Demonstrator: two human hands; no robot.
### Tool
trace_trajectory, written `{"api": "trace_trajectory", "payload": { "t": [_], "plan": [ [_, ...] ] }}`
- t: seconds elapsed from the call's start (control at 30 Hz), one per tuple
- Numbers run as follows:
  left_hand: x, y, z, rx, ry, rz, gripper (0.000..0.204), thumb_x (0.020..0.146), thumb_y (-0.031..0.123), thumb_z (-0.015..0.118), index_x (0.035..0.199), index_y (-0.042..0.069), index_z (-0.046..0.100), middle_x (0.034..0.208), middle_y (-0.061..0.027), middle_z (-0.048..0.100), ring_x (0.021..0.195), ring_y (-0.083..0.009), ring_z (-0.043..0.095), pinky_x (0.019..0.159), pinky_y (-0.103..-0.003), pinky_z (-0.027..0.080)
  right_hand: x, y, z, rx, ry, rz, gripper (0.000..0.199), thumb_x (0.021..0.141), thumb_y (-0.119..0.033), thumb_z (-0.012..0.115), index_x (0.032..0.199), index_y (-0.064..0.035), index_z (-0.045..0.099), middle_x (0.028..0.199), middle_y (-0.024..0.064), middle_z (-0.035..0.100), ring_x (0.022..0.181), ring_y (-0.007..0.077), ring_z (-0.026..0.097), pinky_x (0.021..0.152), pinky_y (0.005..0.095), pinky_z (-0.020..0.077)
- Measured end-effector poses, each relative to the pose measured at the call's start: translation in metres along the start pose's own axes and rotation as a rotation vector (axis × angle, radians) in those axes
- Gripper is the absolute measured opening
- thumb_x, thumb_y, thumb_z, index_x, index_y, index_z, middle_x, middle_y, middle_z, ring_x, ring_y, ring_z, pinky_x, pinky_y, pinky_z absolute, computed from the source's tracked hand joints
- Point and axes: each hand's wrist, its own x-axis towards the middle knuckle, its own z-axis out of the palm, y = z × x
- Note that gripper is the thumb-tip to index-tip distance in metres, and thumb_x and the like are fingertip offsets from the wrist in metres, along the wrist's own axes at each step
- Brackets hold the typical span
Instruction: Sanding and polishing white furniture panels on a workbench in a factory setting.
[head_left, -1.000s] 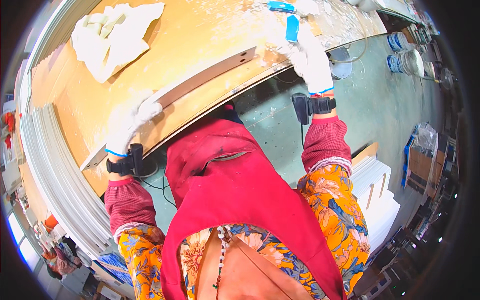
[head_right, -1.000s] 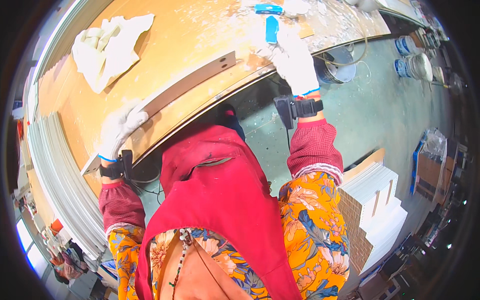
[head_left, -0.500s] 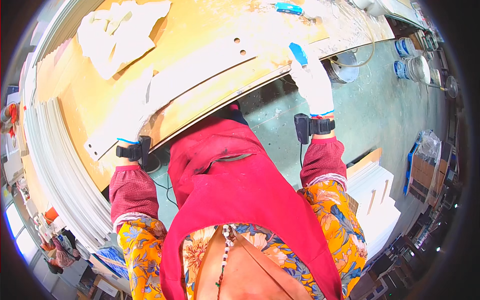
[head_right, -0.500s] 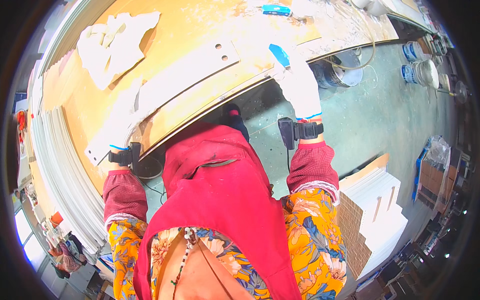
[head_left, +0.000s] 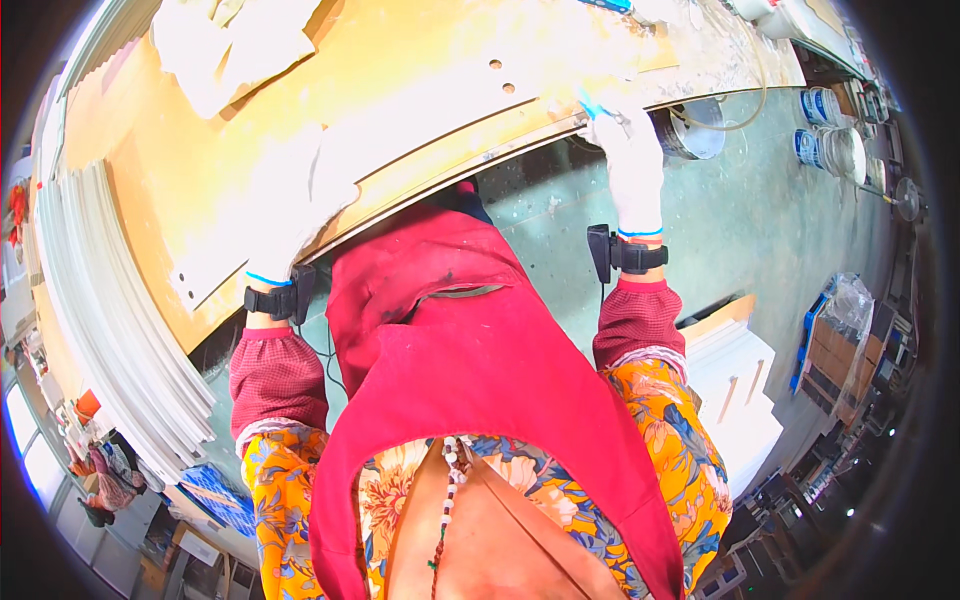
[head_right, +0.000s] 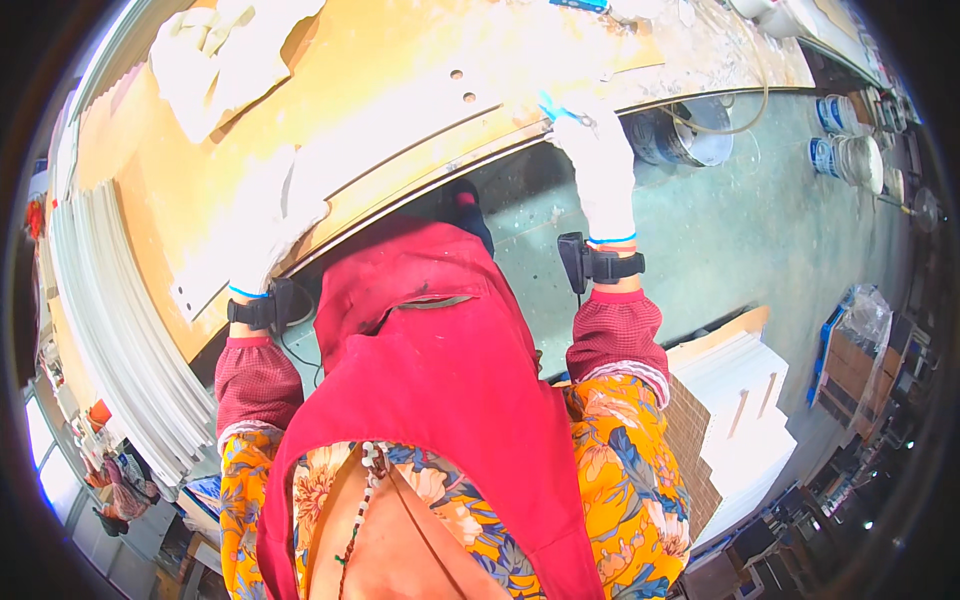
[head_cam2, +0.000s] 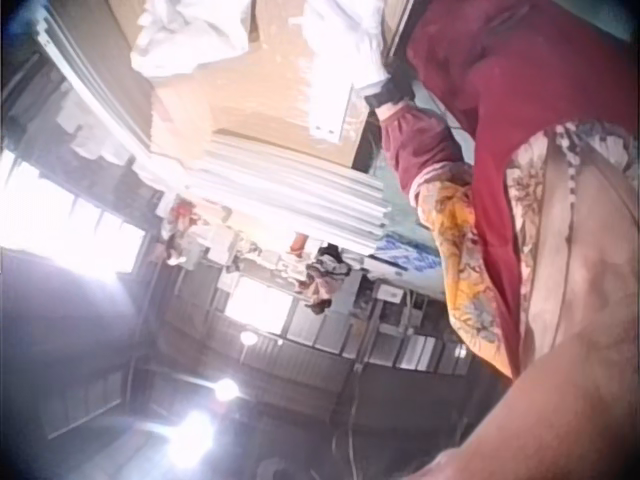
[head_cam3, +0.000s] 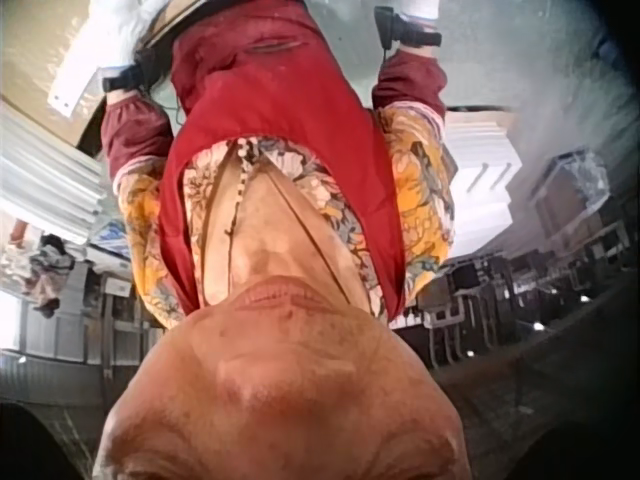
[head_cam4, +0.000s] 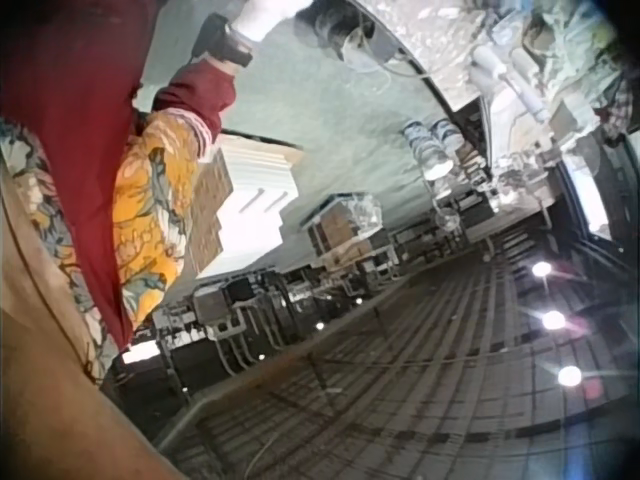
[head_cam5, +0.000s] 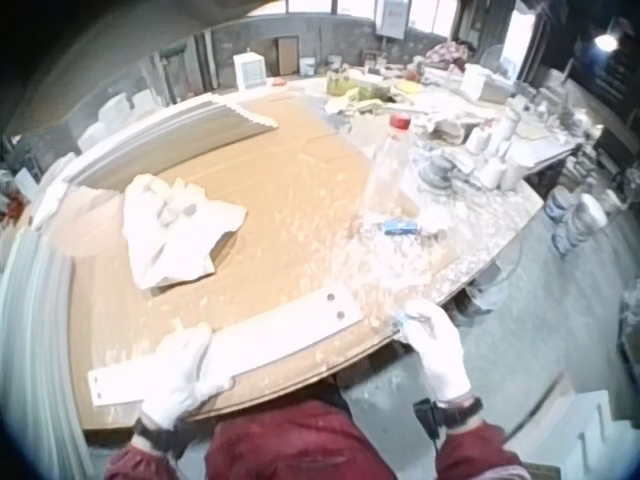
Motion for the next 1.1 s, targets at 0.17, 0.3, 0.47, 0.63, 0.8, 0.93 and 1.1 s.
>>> {"api": "trace_trajectory", "payload": {
  "t": [0.17,0.3,0.47,0.63,0.8,0.93,1.1],
  "plan": [
    [-0.006,0.002,0.006,-0.031,0.046,0.022,0.084,0.073,0.049,0.079,0.14,0.008,0.05,0.137,-0.0187,0.054,0.129,-0.0378,0.048,0.107,-0.049,0.038,-0.011,0.012,0.007,-0.381,0.034,-0.195,0.036,0.091,-0.007,0.066,0.125,-0.0007,0.057,0.114,0.0089,0.062,0.099,0.0149,0.06,0.086,0.0303,0.0506],
    [-0.011,0.001,0.012,-0.024,0.061,0.031,0.085,0.073,0.049,0.079,0.141,0.009,0.05,0.139,-0.0203,0.052,0.132,-0.0396,0.045,0.108,-0.049,0.037,-0.015,0.014,0.011,-0.387,0.047,-0.249,0.034,0.087,-0.009,0.071,0.12,-0.0056,0.062,0.099,0.0046,0.062,0.083,0.0113,0.058,0.072,0.0253,0.0495],
    [-0.012,-0.003,0.015,-0.026,0.065,0.028,0.085,0.073,0.051,0.08,0.141,0.01,0.05,0.14,-0.0205,0.051,0.134,-0.0415,0.043,0.109,-0.049,0.036,-0.015,0.009,0.011,-0.378,0.003,-0.129,0.034,0.092,-0.007,0.066,0.125,-0.0039,0.06,0.106,0.0042,0.061,0.089,0.0107,0.056,0.08,0.0259,0.049],
    [-0.011,-0.001,0.012,-0.018,0.083,0.062,0.085,0.072,0.051,0.08,0.141,0.01,0.051,0.139,-0.0193,0.053,0.133,-0.0403,0.044,0.107,-0.049,0.038,-0.009,0.006,0.012,-0.388,-0.005,-0.16,0.033,0.092,-0.008,0.066,0.124,-0.0049,0.061,0.1,0.0034,0.062,0.082,0.0092,0.056,0.073,0.0236,0.0486],
    [-0.01,0.002,0.009,-0.027,0.079,0.052,0.084,0.069,0.043,0.083,0.141,0.013,0.051,0.134,-0.0161,0.056,0.124,-0.0353,0.052,0.104,-0.046,0.042,-0.006,0.004,0.013,-0.362,-0.012,-0.158,0.03,0.089,-0.006,0.067,0.119,-0.0062,0.065,0.099,0.005,0.065,0.08,0.0101,0.062,0.07,0.0237,0.0518],
    [-0.009,0.002,0.009,-0.03,0.095,0.065,0.083,0.069,0.042,0.083,0.14,0.013,0.052,0.134,-0.0161,0.057,0.124,-0.0349,0.052,0.104,-0.046,0.042,-0.005,0.004,0.013,-0.418,-0.051,-0.2,0.031,0.091,-0.006,0.065,0.122,-0.0051,0.063,0.104,0.0032,0.065,0.081,0.0091,0.059,0.072,0.023,0.05],
    [-0.009,0.003,0.009,-0.002,0.101,0.068,0.083,0.069,0.043,0.083,0.14,0.013,0.052,0.135,-0.0165,0.056,0.124,-0.0351,0.052,0.103,-0.046,0.043,-0.004,0.0,0.01,-0.463,-0.085,-0.185,0.028,0.09,-0.004,0.064,0.119,-0.0046,0.065,0.107,0.003,0.065,0.082,0.0089,0.059,0.072,0.023,0.0502]
  ]
}}
